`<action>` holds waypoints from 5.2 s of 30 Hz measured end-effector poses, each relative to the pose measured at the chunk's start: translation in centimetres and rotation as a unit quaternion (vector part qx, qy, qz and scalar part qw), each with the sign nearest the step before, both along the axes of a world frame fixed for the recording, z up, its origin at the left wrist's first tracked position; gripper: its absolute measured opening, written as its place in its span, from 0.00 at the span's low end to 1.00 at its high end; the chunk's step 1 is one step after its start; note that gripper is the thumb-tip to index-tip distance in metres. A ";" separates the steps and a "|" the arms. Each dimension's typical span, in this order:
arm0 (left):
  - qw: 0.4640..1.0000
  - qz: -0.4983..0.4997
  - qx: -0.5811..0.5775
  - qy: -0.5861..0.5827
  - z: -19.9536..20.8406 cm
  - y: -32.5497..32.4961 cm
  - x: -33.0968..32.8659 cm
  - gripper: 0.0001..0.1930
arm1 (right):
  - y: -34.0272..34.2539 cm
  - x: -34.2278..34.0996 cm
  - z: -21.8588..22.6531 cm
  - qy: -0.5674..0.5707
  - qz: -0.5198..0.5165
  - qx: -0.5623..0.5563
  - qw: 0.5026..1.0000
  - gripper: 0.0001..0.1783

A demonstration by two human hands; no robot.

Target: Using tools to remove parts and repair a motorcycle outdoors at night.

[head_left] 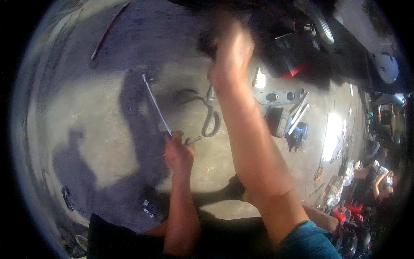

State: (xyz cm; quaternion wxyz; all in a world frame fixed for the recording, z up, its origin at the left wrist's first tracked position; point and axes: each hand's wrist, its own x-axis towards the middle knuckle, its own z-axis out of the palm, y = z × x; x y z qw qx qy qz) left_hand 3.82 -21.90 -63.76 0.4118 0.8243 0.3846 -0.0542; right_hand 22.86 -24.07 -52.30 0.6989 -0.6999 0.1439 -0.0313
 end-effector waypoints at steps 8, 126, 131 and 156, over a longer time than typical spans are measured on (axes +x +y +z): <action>0.996 -0.052 0.074 0.010 -1.5 -2.5 -0.3 0.20 | -10.7 -5.4 -11.3 0.169 0.102 -0.400 0.895 0.26; 0.969 -0.187 0.162 0.001 -7.5 -8.0 -1.5 0.18 | -32.1 -8.9 -11.8 -0.199 0.319 -0.640 0.670 0.30; 0.969 -0.106 0.223 0.028 -2.2 -1.1 1.8 0.29 | -24.1 -5.2 -10.8 0.011 0.316 -0.669 0.673 0.38; 0.963 -0.177 0.192 -0.073 -18.2 0.6 12.1 0.15 | -23.9 -3.7 -24.5 -0.164 0.176 -0.562 0.791 0.28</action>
